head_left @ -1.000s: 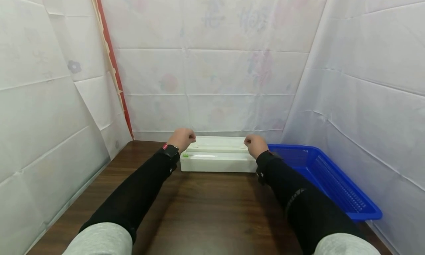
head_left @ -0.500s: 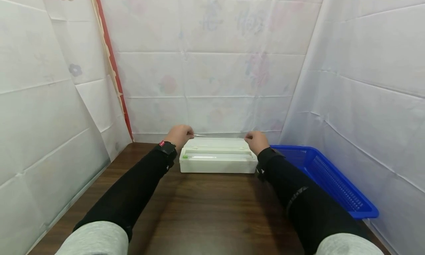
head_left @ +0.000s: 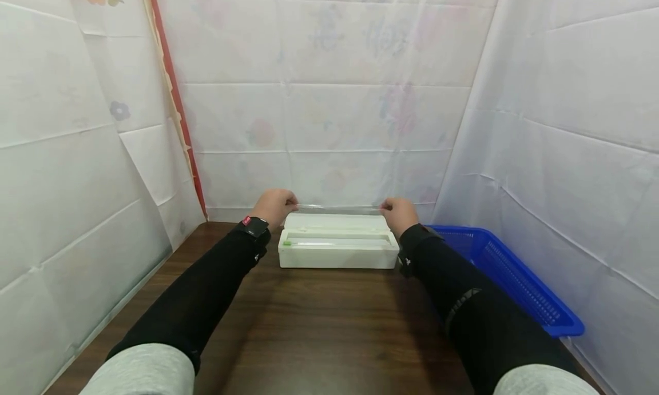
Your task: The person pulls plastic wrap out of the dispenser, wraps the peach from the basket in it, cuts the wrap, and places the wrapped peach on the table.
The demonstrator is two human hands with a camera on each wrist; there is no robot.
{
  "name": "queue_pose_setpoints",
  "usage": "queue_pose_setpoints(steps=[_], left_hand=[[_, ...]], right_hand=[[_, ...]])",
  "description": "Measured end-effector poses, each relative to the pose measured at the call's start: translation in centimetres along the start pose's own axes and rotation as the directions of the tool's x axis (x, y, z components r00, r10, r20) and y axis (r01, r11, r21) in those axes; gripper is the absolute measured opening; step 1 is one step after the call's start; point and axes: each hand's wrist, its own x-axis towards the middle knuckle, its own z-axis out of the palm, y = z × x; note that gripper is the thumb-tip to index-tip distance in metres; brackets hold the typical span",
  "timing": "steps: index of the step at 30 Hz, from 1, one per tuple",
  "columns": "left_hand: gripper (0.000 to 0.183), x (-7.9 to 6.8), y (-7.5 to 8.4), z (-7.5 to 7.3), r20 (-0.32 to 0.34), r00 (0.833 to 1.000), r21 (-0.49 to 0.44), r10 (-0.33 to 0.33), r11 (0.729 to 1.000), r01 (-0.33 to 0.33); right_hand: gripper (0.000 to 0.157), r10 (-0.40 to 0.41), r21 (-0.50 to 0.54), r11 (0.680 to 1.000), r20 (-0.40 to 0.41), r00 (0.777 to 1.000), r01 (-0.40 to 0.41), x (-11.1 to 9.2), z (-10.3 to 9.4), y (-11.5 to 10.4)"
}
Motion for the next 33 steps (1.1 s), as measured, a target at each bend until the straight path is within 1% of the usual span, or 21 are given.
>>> queue_pose_setpoints(steps=[9,16,24,28,33], left_hand=[[0.012,0.2,0.9,-1.9,0.007,1.000,0.004,-0.004,1.000,0.004],[0.012,0.5,1.5,-3.2,0.007,0.999,0.004,0.037,0.999,-0.037],[0.012,0.7,1.9,-4.3,-0.007,0.999,-0.007,0.051,0.999,-0.051],[0.011,0.8,1.8,-4.7,-0.015,0.999,-0.014,0.046,0.999,-0.046],[0.011,1.0,2.1,-5.4,-0.024,0.998,0.006,0.053,0.999,-0.053]], right_hand=[[0.018,-0.008,0.002,1.000,-0.024,1.000,0.008,0.0,-1.0,-0.7],[0.019,-0.003,-0.033,0.999,-0.027,1.000,0.002,0.3,-2.1,-1.4],[0.021,-0.013,-0.059,0.998,-0.034,0.999,0.011,0.3,-3.1,-2.3],[0.021,-0.012,-0.065,0.998,-0.028,1.000,0.010,0.5,-3.5,-3.0],[0.021,-0.022,-0.090,0.996,-0.042,0.999,0.019,0.8,-4.1,-3.4]])
